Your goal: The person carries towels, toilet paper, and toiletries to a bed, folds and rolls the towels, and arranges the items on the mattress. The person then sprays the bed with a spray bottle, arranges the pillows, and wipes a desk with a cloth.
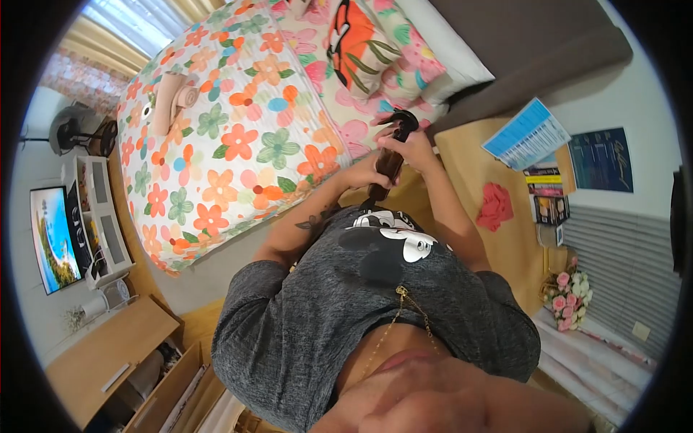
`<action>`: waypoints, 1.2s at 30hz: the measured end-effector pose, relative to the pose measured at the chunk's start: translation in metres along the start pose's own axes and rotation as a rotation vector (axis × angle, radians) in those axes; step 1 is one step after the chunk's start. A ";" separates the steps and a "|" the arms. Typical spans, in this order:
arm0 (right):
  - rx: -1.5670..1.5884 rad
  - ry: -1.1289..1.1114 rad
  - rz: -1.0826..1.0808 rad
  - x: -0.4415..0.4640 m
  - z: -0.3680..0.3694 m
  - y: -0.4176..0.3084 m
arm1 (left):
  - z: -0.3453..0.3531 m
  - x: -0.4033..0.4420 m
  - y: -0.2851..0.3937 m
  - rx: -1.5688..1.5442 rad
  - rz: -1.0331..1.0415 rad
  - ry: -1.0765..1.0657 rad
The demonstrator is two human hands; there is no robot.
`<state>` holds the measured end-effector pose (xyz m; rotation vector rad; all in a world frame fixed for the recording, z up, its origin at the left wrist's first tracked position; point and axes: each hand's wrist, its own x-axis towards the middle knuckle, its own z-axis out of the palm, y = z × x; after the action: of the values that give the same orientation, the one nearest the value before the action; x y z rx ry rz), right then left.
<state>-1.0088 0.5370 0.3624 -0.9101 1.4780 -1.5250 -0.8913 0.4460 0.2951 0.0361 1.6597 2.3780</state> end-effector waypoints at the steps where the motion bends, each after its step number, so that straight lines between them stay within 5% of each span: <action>1: 0.029 -0.154 -0.017 0.013 0.011 -0.011 | -0.010 -0.011 0.011 -0.041 0.028 -0.038; 4: -0.026 -0.087 -0.201 0.058 0.049 -0.009 | -0.052 -0.025 0.020 -0.161 0.083 -0.088; 10: -0.315 0.142 0.005 0.123 0.087 0.004 | -0.120 -0.043 0.041 -0.098 0.038 0.094; 12: -0.366 0.304 -0.140 0.128 0.112 -0.010 | -0.136 -0.046 0.036 -0.020 0.026 0.107; 13: -0.323 0.324 -0.408 0.144 0.116 0.002 | -0.139 -0.046 0.031 -0.024 0.027 0.102; 14: -0.328 0.328 -0.403 0.146 0.117 -0.004 | -0.134 -0.047 0.032 -0.079 0.079 0.188; 16: -0.481 0.248 -0.045 0.146 0.114 -0.015 | -0.136 -0.046 0.032 -0.142 0.126 0.262; 21: -0.412 0.346 -0.102 0.151 0.110 0.000 | -0.141 -0.042 0.039 -0.112 0.116 0.206; 24: -0.391 0.219 -0.226 0.155 0.106 0.001 | -0.141 -0.042 0.039 -0.055 0.182 0.185; 26: -0.425 0.345 -0.033 0.152 0.102 0.011 | -0.149 -0.042 0.041 -0.037 0.112 0.148; 36: -0.349 0.624 -0.114 0.154 0.094 0.011 | -0.154 -0.033 0.063 0.098 0.070 0.151</action>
<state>-0.9860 0.3581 0.3509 -0.7502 2.2224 -1.7622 -0.8949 0.2768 0.3027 -0.0712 1.8722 2.4018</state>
